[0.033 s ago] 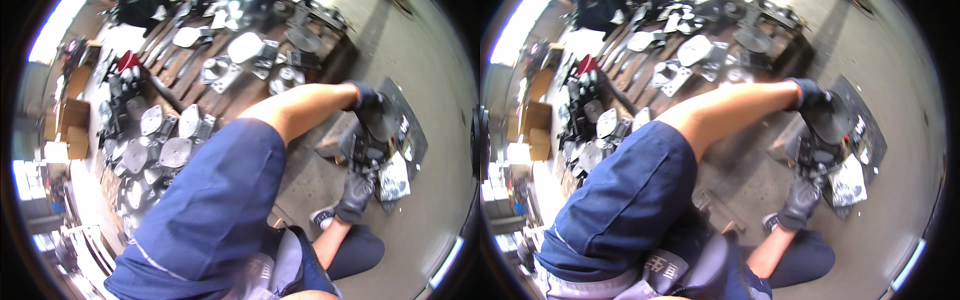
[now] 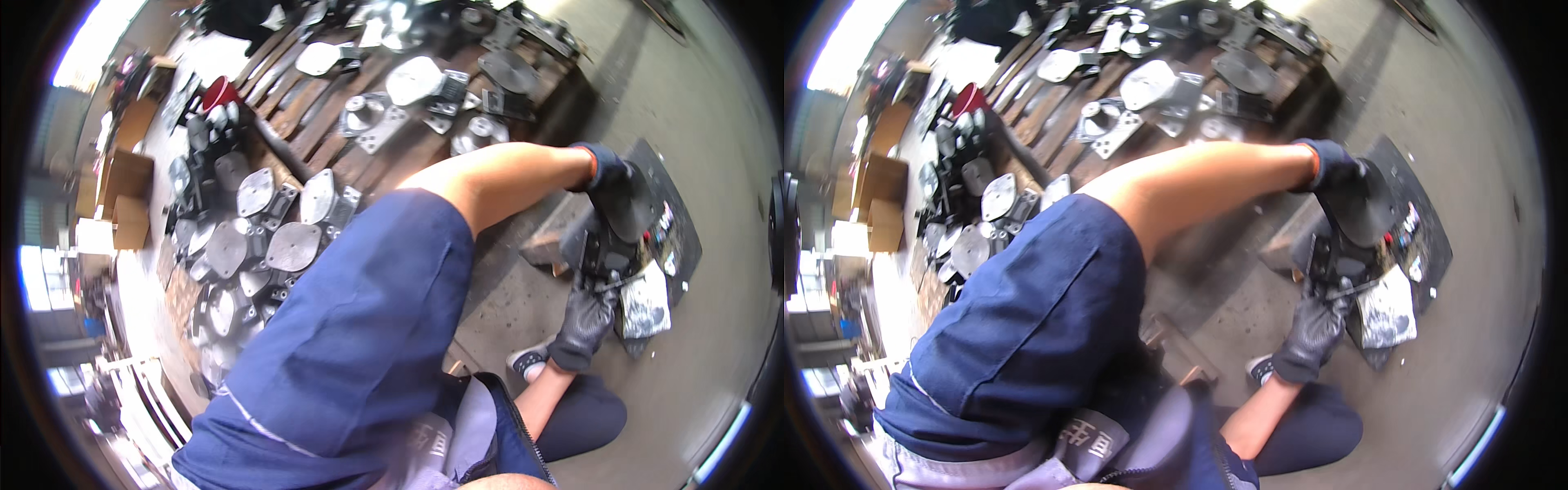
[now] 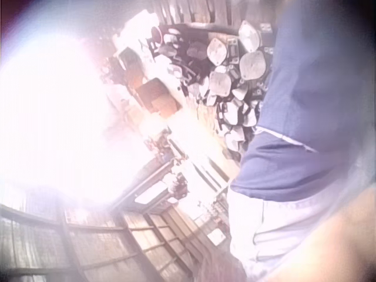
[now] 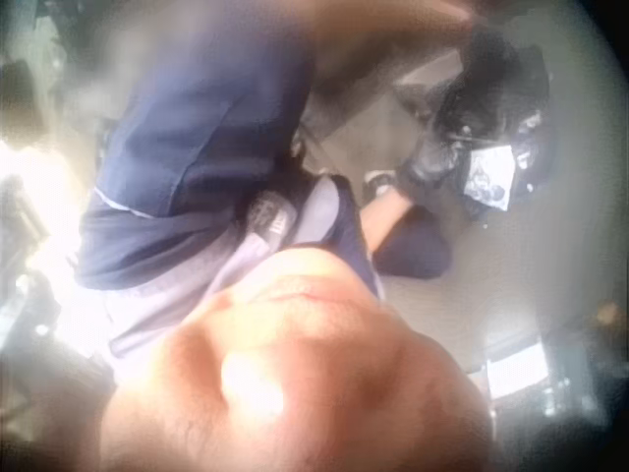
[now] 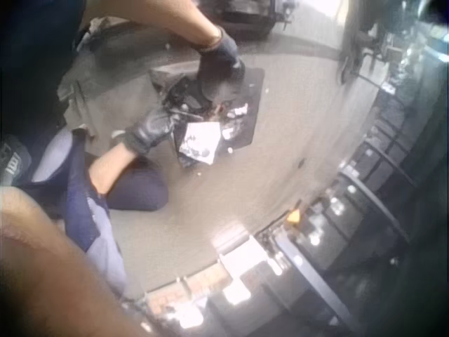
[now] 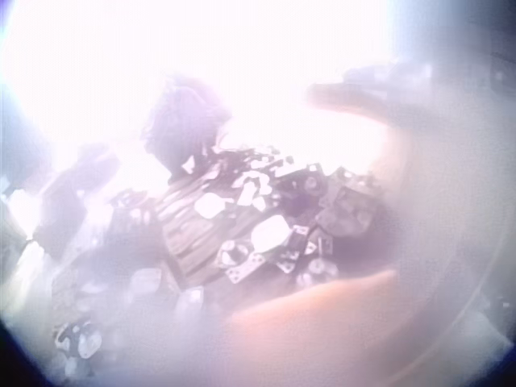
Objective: The person scoops a white compound from a sheet and applies it to the surface of metal parts using a small tool. They work on several parts sequentially, spreading the material and placing each finished part onto a nearby wooden pallet.
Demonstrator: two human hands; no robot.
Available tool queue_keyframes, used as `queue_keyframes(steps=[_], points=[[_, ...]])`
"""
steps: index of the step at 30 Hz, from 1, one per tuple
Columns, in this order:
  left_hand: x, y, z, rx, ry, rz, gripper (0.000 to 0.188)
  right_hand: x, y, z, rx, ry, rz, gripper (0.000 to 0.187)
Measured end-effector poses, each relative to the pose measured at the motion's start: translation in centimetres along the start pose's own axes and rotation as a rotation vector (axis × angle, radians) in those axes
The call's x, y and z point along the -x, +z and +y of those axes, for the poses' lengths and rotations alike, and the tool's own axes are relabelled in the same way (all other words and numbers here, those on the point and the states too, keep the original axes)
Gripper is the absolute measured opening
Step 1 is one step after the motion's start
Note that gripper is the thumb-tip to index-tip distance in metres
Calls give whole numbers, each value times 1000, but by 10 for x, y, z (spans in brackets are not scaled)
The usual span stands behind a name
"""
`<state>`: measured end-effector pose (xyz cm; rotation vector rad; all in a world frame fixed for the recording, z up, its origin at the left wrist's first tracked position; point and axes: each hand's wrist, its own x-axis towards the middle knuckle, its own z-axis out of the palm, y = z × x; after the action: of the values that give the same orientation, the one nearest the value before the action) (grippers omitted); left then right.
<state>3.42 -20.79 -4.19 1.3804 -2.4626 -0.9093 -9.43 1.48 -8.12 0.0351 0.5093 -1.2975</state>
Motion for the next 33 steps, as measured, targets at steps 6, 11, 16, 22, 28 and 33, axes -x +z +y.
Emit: queue_keyframes(steps=[6,11,16,22,28,33], points=[[57,-45,-42,-124,29,130,30,-15,33,27,120,143,17,44],[172,-101,-52,619,-471,665,36,-26,65,55,233,262,3,49],[298,-113,-94,59,-570,1009,27,-21,101,78,406,321,-221,52],[507,-137,-134,-31,-879,1319,28,-41,80,2,719,193,-616,49],[750,-123,-147,-198,-1599,1420,28,-56,110,-29,965,1,-332,47],[915,-79,-182,217,-1907,1718,65,-51,132,-20,1054,-39,-290,46]])
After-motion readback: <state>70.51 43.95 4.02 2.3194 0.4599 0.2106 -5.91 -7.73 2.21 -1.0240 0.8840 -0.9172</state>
